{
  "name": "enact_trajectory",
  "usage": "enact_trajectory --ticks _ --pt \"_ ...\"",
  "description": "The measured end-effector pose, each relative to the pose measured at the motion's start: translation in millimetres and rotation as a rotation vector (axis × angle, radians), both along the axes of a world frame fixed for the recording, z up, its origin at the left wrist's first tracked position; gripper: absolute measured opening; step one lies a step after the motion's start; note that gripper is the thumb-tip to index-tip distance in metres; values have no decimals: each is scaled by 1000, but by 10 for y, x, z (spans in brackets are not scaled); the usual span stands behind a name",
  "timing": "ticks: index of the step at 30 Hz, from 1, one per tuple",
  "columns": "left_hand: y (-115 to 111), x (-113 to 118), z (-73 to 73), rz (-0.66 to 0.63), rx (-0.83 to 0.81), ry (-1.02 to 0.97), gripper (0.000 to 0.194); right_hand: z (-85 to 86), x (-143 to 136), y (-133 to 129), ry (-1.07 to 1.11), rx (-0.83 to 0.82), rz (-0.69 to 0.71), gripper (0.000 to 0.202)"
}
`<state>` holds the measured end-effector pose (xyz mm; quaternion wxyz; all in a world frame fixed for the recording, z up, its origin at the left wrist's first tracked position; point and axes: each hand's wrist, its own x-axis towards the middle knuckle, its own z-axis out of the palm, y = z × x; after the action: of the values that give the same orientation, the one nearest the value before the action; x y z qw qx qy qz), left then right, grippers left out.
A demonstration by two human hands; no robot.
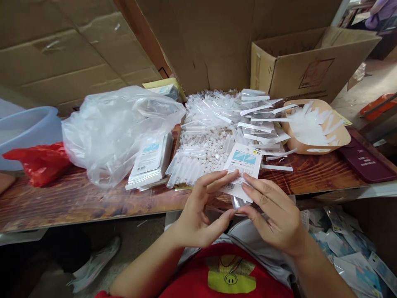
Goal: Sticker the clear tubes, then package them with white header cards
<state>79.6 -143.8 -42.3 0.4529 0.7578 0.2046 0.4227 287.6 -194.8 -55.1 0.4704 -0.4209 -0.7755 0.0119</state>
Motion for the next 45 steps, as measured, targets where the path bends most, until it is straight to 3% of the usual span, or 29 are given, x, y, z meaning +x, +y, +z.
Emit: enact_trajectory --ticks 7,11,15,19,23,27,30,35,39,42,45 --pt "-28 67 -148 54 179 57 94 -62 142 10 42 -47 47 57" --pt "-21 70 -242 87 135 48 89 -44 185 60 41 -96 90 55" --pt "-18 125 -281 128 127 46 82 -65 113 114 21 -20 40 52" --pt "-22 203 -266 240 181 22 77 -124 -20 156 -72 155 -69 54" --pt "-18 216 -198 400 354 31 76 -130 -148 208 -52 226 -130 51" --pt "2 166 -162 492 472 84 80 -38 -233 319 28 210 -62 43" --pt "7 111 -142 556 468 98 80 24 -255 431 67 179 8 39" --pt "90 -158 62 537 243 118 74 -58 -157 670 74 116 -2 33" --pt "311 -590 233 712 338 435 32 -152 39 829 -86 12 -4 20" --pt "472 -923 264 795 334 651 16 -39 174 885 -264 -59 23 21" --pt "576 -1187 258 871 325 742 16 224 222 992 -390 18 -35 19"
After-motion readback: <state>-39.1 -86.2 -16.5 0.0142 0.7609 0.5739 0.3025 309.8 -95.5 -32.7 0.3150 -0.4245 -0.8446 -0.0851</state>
